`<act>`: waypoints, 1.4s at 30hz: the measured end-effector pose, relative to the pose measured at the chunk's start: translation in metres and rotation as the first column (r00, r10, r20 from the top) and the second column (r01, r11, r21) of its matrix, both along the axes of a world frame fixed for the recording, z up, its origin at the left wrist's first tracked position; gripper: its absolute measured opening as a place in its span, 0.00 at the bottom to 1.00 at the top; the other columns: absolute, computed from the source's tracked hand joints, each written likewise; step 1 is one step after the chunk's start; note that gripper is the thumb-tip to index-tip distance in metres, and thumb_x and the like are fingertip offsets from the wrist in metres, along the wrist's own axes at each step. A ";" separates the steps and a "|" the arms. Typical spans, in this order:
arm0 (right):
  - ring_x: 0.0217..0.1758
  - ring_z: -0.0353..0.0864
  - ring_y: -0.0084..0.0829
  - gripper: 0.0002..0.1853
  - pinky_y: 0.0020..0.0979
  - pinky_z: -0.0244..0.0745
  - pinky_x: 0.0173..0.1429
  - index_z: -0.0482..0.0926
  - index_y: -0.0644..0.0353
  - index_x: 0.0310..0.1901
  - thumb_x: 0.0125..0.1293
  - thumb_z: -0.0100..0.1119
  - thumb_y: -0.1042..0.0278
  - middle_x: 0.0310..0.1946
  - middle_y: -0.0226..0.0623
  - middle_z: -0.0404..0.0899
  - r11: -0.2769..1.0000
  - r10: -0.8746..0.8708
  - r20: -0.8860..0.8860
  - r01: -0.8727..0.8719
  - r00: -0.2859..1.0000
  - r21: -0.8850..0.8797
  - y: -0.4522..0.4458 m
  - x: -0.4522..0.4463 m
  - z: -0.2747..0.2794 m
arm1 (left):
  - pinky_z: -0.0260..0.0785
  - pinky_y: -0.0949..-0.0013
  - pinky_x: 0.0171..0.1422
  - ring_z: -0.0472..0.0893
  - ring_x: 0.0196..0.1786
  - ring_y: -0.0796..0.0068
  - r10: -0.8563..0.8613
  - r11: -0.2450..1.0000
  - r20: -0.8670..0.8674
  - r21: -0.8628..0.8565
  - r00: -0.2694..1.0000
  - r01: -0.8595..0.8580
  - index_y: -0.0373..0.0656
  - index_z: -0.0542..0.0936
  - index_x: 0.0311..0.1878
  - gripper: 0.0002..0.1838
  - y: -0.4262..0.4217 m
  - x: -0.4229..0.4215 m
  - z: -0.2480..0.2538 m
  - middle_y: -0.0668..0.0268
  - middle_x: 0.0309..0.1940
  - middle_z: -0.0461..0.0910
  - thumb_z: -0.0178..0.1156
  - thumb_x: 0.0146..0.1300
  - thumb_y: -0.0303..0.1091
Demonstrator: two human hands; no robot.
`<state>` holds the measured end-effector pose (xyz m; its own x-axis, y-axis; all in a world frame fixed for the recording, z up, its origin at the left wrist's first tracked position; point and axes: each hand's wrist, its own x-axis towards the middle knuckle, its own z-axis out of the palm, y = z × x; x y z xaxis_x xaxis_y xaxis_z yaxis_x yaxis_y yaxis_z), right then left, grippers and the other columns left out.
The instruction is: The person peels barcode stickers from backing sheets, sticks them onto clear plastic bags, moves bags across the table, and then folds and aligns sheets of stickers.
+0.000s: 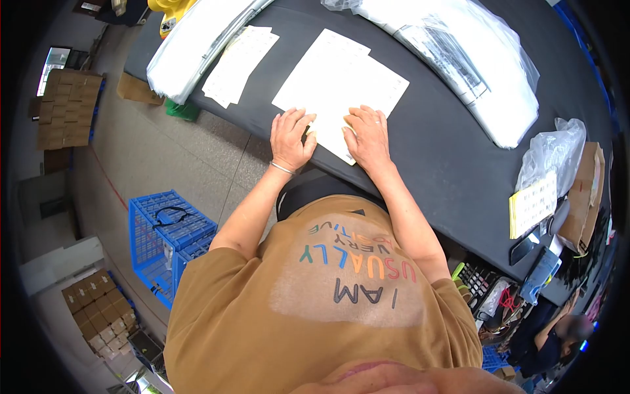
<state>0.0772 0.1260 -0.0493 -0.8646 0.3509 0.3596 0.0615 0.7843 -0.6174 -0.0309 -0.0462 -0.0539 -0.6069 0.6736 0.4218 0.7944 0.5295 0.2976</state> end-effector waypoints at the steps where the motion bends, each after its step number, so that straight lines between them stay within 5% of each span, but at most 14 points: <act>1: 0.60 0.71 0.42 0.11 0.47 0.59 0.66 0.80 0.60 0.42 0.58 0.59 0.69 0.48 0.39 0.78 1.000 -0.006 -0.032 0.006 0.999 0.003 0.001 0.001 0.000 | 0.58 0.48 0.66 0.72 0.61 0.57 -0.002 1.000 0.000 -0.005 1.000 0.002 0.51 0.79 0.52 0.21 0.000 0.000 0.000 0.62 0.54 0.76 0.59 0.52 0.38; 11: 0.53 0.75 0.40 0.08 0.42 0.65 0.60 0.79 0.62 0.38 0.56 0.57 0.76 0.41 0.38 0.79 0.993 -0.008 -0.203 -0.016 0.979 -0.119 0.002 0.007 -0.001 | 0.58 0.48 0.66 0.73 0.60 0.58 -0.002 0.999 0.023 0.041 1.000 0.001 0.51 0.79 0.50 0.19 0.000 -0.001 -0.002 0.62 0.52 0.77 0.59 0.52 0.34; 22: 0.59 0.71 0.45 0.11 0.45 0.62 0.64 0.79 0.63 0.42 0.56 0.60 0.74 0.49 0.43 0.76 0.998 -0.036 0.001 0.036 0.999 0.052 0.002 0.059 0.006 | 0.59 0.49 0.66 0.73 0.59 0.58 -0.015 0.997 0.001 0.073 1.000 0.014 0.49 0.79 0.49 0.20 0.001 0.000 -0.002 0.62 0.51 0.77 0.58 0.50 0.32; 32: 0.59 0.71 0.44 0.12 0.45 0.62 0.64 0.79 0.63 0.42 0.55 0.61 0.75 0.50 0.43 0.76 0.996 -0.039 0.005 0.038 0.999 0.081 0.002 0.057 0.008 | 0.60 0.50 0.65 0.74 0.58 0.57 -0.022 0.995 -0.008 0.099 1.000 0.023 0.48 0.79 0.48 0.19 0.002 0.000 -0.003 0.61 0.51 0.77 0.59 0.50 0.33; 42: 0.69 0.63 0.43 0.19 0.52 0.55 0.70 0.76 0.59 0.55 0.62 0.60 0.65 0.61 0.43 0.70 0.978 -0.095 0.204 0.053 0.974 0.203 -0.003 0.054 0.010 | 0.60 0.50 0.65 0.74 0.57 0.57 -0.032 0.991 -0.014 0.127 0.999 0.034 0.48 0.80 0.48 0.18 0.002 -0.001 -0.004 0.61 0.50 0.77 0.59 0.50 0.33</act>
